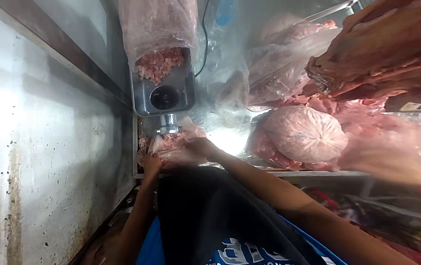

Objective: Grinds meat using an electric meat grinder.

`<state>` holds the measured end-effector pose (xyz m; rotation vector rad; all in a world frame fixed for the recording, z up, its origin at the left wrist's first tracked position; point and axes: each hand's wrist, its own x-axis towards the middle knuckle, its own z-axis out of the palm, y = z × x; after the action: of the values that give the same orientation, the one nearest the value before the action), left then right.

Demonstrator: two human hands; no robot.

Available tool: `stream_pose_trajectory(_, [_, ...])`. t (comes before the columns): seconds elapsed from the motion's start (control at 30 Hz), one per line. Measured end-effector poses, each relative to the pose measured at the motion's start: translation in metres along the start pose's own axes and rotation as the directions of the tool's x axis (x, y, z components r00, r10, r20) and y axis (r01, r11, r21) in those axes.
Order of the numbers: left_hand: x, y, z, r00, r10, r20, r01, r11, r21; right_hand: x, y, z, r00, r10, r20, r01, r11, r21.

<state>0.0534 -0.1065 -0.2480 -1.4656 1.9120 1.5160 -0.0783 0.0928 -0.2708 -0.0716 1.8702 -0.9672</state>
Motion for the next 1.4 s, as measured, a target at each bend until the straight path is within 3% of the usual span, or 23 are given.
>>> stream_pose_trajectory(0.07, [-0.014,0.004,-0.005,1.0,-0.009,0.0,0.008,0.969,-0.247,-0.017,0.001,-0.007,1.0,-0.005,-0.006,0.006,0.989,0.146])
stream_pose_trajectory(0.13, [-0.016,0.015,-0.009,0.999,-0.033,0.018,0.038,0.826,-0.563,-0.027,-0.003,-0.015,0.999,-0.021,-0.037,0.031,0.959,0.283])
stream_pose_trajectory(0.23, [0.005,0.026,-0.01,0.998,-0.055,0.01,0.043,0.637,-0.769,-0.028,-0.009,-0.013,0.996,-0.04,-0.082,0.078,0.844,0.53])
stream_pose_trajectory(0.33, [0.05,0.03,-0.012,0.994,-0.038,0.099,0.104,0.529,-0.843,-0.017,-0.017,-0.007,0.993,-0.057,-0.106,0.112,0.753,0.648])
stream_pose_trajectory(0.43, [0.058,0.052,-0.019,0.987,-0.029,0.157,0.149,0.525,-0.838,-0.02,-0.027,-0.004,0.99,-0.076,-0.117,0.134,0.763,0.633])
stream_pose_trajectory(0.53, [0.021,0.08,-0.034,0.985,0.114,0.126,0.047,0.532,-0.846,-0.036,-0.034,-0.007,0.977,-0.194,-0.083,0.205,0.781,0.589])
stream_pose_trajectory(0.67, [0.005,0.051,-0.041,0.964,0.261,0.042,-0.155,0.684,-0.712,-0.044,-0.023,-0.01,0.952,-0.307,-0.009,0.26,0.79,0.555])
stream_pose_trajectory(0.77, [0.005,0.032,-0.046,0.969,0.209,0.13,-0.123,0.869,-0.478,-0.042,-0.02,-0.013,0.972,-0.233,0.013,0.207,0.886,0.416])
stream_pose_trajectory(0.83, [0.0,0.027,-0.046,0.968,0.162,0.191,-0.076,0.917,-0.392,-0.053,-0.038,-0.02,0.985,-0.169,-0.032,0.171,0.981,0.094])
stream_pose_trajectory(0.9, [0.0,0.027,-0.044,0.974,0.166,0.155,-0.077,0.883,-0.464,-0.073,-0.07,-0.033,0.978,-0.172,-0.122,0.133,0.951,-0.279])
stream_pose_trajectory(0.93, [0.002,0.03,-0.042,0.98,0.172,0.104,-0.091,0.84,-0.535,-0.082,-0.086,-0.038,0.947,-0.247,-0.204,0.157,0.914,-0.375])
stream_pose_trajectory(1.0, [0.01,0.037,-0.035,0.986,0.164,0.011,-0.117,0.747,-0.655,-0.091,-0.116,-0.044,0.815,-0.464,-0.348,0.277,0.838,-0.47])
stream_pose_trajectory(1.1, [0.015,0.052,-0.024,0.983,0.183,-0.008,-0.142,0.735,-0.663,-0.078,-0.17,-0.051,0.606,-0.737,-0.3,0.487,0.642,-0.593])
stream_pose_trajectory(1.27, [0.003,0.058,-0.024,0.949,0.286,0.13,-0.179,0.832,-0.525,0.011,-0.258,-0.058,0.705,-0.708,0.046,0.448,0.394,-0.803])
stream_pose_trajectory(1.33, [0.007,0.052,-0.031,0.943,0.301,0.143,-0.191,0.839,-0.509,0.05,-0.275,-0.06,0.719,-0.692,0.057,0.376,0.319,-0.87])
stream_pose_trajectory(1.4, [0.014,0.047,-0.037,0.95,0.291,0.111,-0.199,0.842,-0.502,0.073,-0.288,-0.058,0.782,-0.623,0.019,0.276,0.319,-0.907])
